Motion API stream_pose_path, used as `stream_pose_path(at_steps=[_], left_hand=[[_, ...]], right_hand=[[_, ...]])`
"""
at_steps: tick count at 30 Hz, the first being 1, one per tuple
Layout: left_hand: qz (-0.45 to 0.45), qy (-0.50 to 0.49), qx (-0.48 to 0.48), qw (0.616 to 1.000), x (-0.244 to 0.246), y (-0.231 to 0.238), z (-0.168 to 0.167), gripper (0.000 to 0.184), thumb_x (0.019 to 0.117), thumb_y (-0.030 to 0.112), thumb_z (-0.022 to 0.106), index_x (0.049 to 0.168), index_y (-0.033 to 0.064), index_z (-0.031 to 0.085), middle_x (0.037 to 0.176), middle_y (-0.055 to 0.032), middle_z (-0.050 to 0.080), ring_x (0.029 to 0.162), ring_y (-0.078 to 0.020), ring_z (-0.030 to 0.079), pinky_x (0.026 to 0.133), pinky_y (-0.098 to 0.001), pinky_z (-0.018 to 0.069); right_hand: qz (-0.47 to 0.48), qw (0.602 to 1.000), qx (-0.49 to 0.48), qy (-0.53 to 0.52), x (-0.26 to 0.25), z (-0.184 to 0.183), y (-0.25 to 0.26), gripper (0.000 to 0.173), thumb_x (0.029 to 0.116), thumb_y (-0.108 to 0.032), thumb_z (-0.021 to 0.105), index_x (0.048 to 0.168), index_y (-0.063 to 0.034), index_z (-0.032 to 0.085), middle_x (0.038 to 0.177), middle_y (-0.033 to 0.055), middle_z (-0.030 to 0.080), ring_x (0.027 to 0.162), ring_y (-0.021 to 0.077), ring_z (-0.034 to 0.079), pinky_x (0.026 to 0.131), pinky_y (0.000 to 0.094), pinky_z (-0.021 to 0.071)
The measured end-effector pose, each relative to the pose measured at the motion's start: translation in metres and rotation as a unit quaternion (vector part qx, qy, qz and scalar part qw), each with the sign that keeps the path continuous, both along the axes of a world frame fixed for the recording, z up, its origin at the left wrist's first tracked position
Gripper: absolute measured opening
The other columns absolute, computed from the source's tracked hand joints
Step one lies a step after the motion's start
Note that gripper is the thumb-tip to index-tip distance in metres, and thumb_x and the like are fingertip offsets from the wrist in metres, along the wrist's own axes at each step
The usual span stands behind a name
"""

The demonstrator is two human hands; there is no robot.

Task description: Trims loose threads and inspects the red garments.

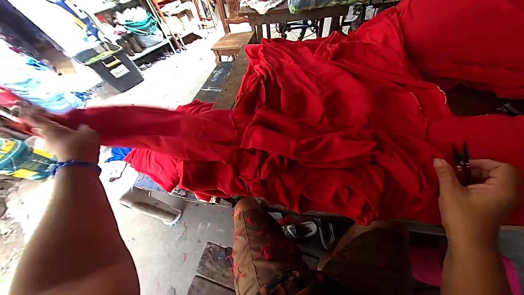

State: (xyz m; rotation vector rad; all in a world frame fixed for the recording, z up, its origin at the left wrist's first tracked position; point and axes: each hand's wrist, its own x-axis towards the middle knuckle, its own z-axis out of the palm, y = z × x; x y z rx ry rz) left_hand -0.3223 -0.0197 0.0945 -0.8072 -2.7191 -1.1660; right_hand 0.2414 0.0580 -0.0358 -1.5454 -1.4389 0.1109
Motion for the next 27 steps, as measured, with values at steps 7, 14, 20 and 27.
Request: stream_pose_path(at_steps=[7, 14, 20, 27], left_hand=[[-0.06, 0.033, -0.099, 0.993, -0.065, 0.033, -0.058, 0.052, 0.0985, 0.025, 0.063, 0.127, -0.0169, 0.057, 0.129, -0.0455, 0.053, 0.127, -0.0617, 0.049, 0.103, -0.0768, 0.0347], [-0.568, 0.116, 0.13, 0.804, 0.176, 0.015, -0.087, 0.024, 0.0939, 0.02, 0.071, 0.108, 0.0006, 0.075, 0.111, -0.0108, 0.071, 0.103, -0.0152, 0.068, 0.091, -0.0344, 0.0587], [-0.55, -0.432, 0.29, 0.653, 0.262, 0.004, -0.103, 0.033, 0.111, 0.02, 0.038, 0.13, 0.0039, 0.06, 0.124, -0.0091, 0.071, 0.115, -0.0205, 0.069, 0.102, -0.0393, 0.0558], [-0.433, -0.621, 0.272, 0.594, 0.282, -0.008, -0.116, 0.046, 0.1044, 0.008, 0.038, 0.149, 0.0151, 0.043, 0.143, -0.0053, 0.059, 0.118, -0.0163, 0.065, 0.091, -0.0347, 0.0576]], right_hand=[[-0.024, 0.999, -0.029, 0.006, -0.003, -0.004, 0.007, 0.04, 0.0984, -0.023, 0.068, 0.116, 0.0132, 0.063, 0.102, 0.0277, 0.06, 0.093, 0.0273, 0.056, 0.085, 0.0372, 0.0462], [-0.014, 0.989, 0.039, 0.141, -0.009, 0.016, 0.012, 0.028, 0.0972, -0.013, 0.063, 0.109, 0.0114, 0.056, 0.098, 0.0096, 0.055, 0.088, 0.0017, 0.052, 0.079, 0.0162, 0.0444], [0.261, 0.938, 0.201, 0.105, -0.085, 0.057, -0.029, 0.02, 0.098, -0.009, 0.067, 0.115, -0.0043, 0.059, 0.104, -0.0074, 0.063, 0.082, -0.0061, 0.059, 0.072, 0.0133, 0.0532], [0.361, 0.878, 0.029, 0.312, -0.12, 0.007, -0.045, 0.018, 0.0984, -0.005, 0.065, 0.116, -0.0087, 0.067, 0.113, -0.001, 0.071, 0.059, -0.0023, 0.052, 0.048, 0.0128, 0.0425]])
